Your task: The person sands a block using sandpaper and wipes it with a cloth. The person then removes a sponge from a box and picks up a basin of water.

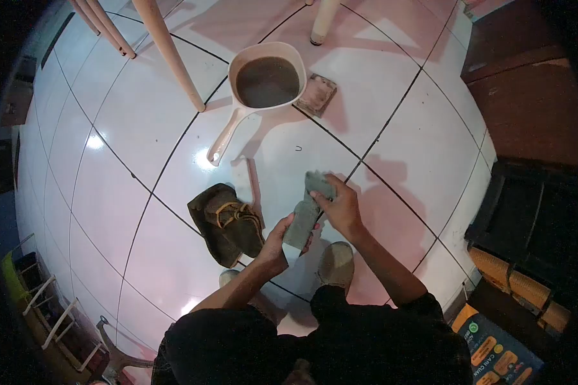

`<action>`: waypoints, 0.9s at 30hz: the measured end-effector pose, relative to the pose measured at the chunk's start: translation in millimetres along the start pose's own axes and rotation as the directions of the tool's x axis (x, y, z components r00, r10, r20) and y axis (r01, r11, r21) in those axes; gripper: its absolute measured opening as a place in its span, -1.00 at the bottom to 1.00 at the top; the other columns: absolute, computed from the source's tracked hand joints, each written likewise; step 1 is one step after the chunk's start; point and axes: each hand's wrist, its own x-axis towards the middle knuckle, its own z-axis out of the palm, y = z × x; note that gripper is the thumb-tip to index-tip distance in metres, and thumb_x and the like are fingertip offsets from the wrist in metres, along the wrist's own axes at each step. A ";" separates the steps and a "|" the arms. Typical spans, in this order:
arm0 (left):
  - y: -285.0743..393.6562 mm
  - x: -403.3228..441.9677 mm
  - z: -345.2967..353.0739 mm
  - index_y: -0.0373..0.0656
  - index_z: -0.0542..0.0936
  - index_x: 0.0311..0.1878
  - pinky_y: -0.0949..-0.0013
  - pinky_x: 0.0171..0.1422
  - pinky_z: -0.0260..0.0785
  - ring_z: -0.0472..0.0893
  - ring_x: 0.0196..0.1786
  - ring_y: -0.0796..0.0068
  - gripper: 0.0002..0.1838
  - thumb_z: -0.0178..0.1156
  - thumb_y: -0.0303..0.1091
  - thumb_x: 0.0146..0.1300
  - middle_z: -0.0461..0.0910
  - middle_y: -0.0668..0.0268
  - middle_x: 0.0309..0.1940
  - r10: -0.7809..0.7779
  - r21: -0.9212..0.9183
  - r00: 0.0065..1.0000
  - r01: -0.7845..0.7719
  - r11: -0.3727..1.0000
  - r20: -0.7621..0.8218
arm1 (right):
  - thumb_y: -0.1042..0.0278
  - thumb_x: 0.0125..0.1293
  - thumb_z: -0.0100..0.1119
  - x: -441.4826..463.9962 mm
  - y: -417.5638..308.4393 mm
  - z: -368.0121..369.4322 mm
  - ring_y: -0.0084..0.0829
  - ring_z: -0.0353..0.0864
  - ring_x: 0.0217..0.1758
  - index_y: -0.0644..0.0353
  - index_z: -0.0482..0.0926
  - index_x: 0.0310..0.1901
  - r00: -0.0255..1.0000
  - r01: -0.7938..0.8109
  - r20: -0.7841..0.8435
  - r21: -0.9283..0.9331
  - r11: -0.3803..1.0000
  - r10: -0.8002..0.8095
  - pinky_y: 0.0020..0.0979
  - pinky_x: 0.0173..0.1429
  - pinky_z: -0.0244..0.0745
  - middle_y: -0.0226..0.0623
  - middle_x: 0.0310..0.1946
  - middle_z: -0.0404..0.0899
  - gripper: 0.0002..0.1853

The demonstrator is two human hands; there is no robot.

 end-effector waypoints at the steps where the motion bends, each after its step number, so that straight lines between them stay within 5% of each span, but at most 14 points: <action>1: -1.0 0.9 -1.5 -0.14 0.45 0.10 0.42 -0.19 0.47 0.59 -0.23 0.54 -0.51 -0.08 0.08 0.39 0.58 0.30 -0.12 -0.005 -0.010 1.000 0.004 1.000 -0.015 | 0.51 0.16 0.24 -2.5 -12.4 -3.4 -0.31 0.59 -0.10 0.31 0.57 -0.08 0.993 0.114 0.040 -0.052 0.992 -0.112 -0.35 -0.01 0.50 -0.25 -0.20 0.58 -0.74; 5: -4.4 4.6 -7.5 -0.07 0.45 0.06 0.39 -0.14 0.43 0.55 -0.19 0.53 -0.61 -0.06 0.02 0.40 0.55 0.38 -0.14 0.051 -0.065 0.995 -0.057 0.996 -0.088 | 0.56 0.01 0.25 -17.8 -37.9 -11.6 -0.18 0.54 0.02 0.24 0.58 -0.05 0.878 0.459 0.243 -0.190 0.868 -0.412 -0.27 0.02 0.53 -0.23 -0.08 0.51 -0.62; 9: 7.1 2.2 2.5 -0.02 0.44 0.10 0.38 -0.07 0.40 0.54 -0.11 0.54 -0.65 -0.08 -0.03 0.42 0.52 0.41 -0.09 0.136 -0.139 0.986 -0.148 0.979 -0.093 | 0.61 -0.08 0.21 -33.8 -45.9 -10.5 -0.12 0.38 0.29 0.24 0.54 0.05 0.806 0.581 0.308 -0.246 0.776 -0.505 -0.21 0.29 0.40 -0.17 0.15 0.44 -0.48; 18: 23.0 -0.5 2.6 -0.02 0.40 0.19 0.25 0.08 0.39 0.52 0.01 0.46 -0.49 -0.11 0.15 0.41 0.52 0.38 -0.04 0.025 -0.104 0.995 -0.035 0.994 -0.095 | 0.49 0.18 0.00 -22.7 -41.5 -27.6 -0.07 0.21 0.42 0.27 0.39 0.23 0.641 0.757 0.524 -0.313 0.573 -0.561 -0.08 0.41 0.20 -0.07 0.31 0.30 -0.48; 21: 48.3 -18.3 22.6 -0.09 0.38 0.22 0.23 0.13 0.43 0.53 0.10 0.37 -0.45 -0.11 0.14 0.41 0.49 0.25 0.10 -0.048 -0.107 0.996 0.040 0.993 -0.073 | 0.61 0.06 0.13 -24.1 -46.5 -26.2 -0.10 0.23 0.41 0.21 0.40 0.26 0.669 0.734 0.508 -0.337 0.590 -0.543 -0.12 0.39 0.23 -0.13 0.32 0.31 -0.37; 24: 41.3 -12.0 2.5 -0.13 0.42 0.18 0.29 0.10 0.44 0.55 0.06 0.41 -0.47 0.05 0.08 0.35 0.53 0.25 0.06 0.057 0.151 0.994 -0.043 0.988 -0.090 | 0.61 0.08 0.12 -24.6 -48.1 -25.4 -0.14 0.27 0.39 0.22 0.44 0.22 0.674 0.724 0.500 -0.298 0.623 -0.544 -0.12 0.38 0.25 -0.13 0.32 0.32 -0.43; 27: 42.7 -10.0 -8.6 -0.16 0.49 0.09 0.34 0.05 0.45 0.60 -0.04 0.43 -0.53 0.17 -0.03 0.25 0.59 0.27 -0.06 -0.058 0.244 0.995 0.075 0.967 -0.076 | 0.52 0.15 0.04 -10.8 -32.8 -29.5 -0.13 0.31 0.36 0.30 0.42 0.18 0.595 0.774 0.502 -0.148 0.616 -0.628 -0.12 0.36 0.27 -0.10 0.32 0.29 -0.51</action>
